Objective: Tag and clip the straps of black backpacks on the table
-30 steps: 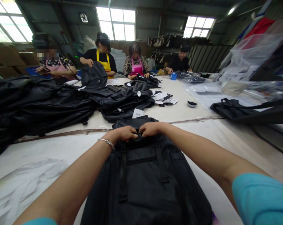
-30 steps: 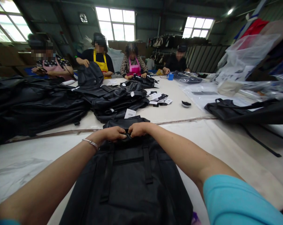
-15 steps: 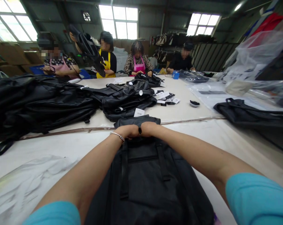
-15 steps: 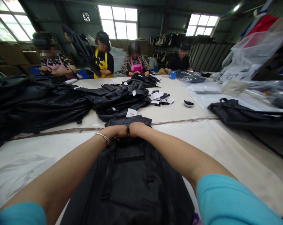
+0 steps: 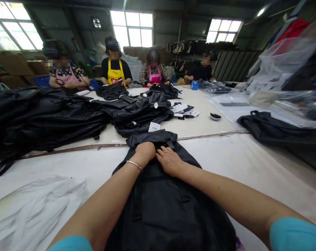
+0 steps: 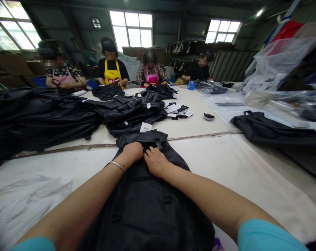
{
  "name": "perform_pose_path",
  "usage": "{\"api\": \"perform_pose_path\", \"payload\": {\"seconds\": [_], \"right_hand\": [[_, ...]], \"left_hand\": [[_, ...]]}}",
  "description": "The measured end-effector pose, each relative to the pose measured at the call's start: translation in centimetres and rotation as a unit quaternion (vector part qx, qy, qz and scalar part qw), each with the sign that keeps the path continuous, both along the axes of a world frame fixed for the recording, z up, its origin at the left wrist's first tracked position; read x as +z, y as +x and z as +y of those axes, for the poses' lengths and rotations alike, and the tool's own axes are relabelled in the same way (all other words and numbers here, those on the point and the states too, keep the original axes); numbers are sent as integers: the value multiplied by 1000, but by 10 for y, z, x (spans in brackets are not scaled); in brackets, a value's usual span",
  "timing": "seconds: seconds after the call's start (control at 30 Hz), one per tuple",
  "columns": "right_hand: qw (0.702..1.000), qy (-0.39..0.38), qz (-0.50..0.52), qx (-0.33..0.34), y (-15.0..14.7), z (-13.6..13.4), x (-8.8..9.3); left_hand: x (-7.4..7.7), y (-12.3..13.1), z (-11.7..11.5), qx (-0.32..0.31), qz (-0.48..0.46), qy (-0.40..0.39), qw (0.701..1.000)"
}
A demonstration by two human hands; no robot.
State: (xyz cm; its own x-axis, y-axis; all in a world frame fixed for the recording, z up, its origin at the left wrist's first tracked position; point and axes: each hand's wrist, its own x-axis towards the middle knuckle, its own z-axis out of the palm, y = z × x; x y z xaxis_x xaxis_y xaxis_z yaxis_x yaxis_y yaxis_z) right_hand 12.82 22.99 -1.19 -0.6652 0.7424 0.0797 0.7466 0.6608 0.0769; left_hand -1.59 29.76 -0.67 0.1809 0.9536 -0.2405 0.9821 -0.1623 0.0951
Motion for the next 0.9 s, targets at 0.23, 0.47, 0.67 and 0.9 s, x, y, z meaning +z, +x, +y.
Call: {"api": "perform_pose_path", "payload": {"seconds": [0.23,0.47,0.67,0.9], "right_hand": [[995,-24,24,-94,-11,-1,-18],[985,-64,50,-154,-24,11,-23],[982,-143,45,-117,-23,24,-14],[986,-95,41,-130,-20,2,-14]], "left_hand": [[2,2,-36,1,0,92,996],[-16,-27,-81,-180,-27,168,969],[-32,-33,-82,-170,-40,153,973],[-29,-37,-83,-155,-41,201,966]]}}
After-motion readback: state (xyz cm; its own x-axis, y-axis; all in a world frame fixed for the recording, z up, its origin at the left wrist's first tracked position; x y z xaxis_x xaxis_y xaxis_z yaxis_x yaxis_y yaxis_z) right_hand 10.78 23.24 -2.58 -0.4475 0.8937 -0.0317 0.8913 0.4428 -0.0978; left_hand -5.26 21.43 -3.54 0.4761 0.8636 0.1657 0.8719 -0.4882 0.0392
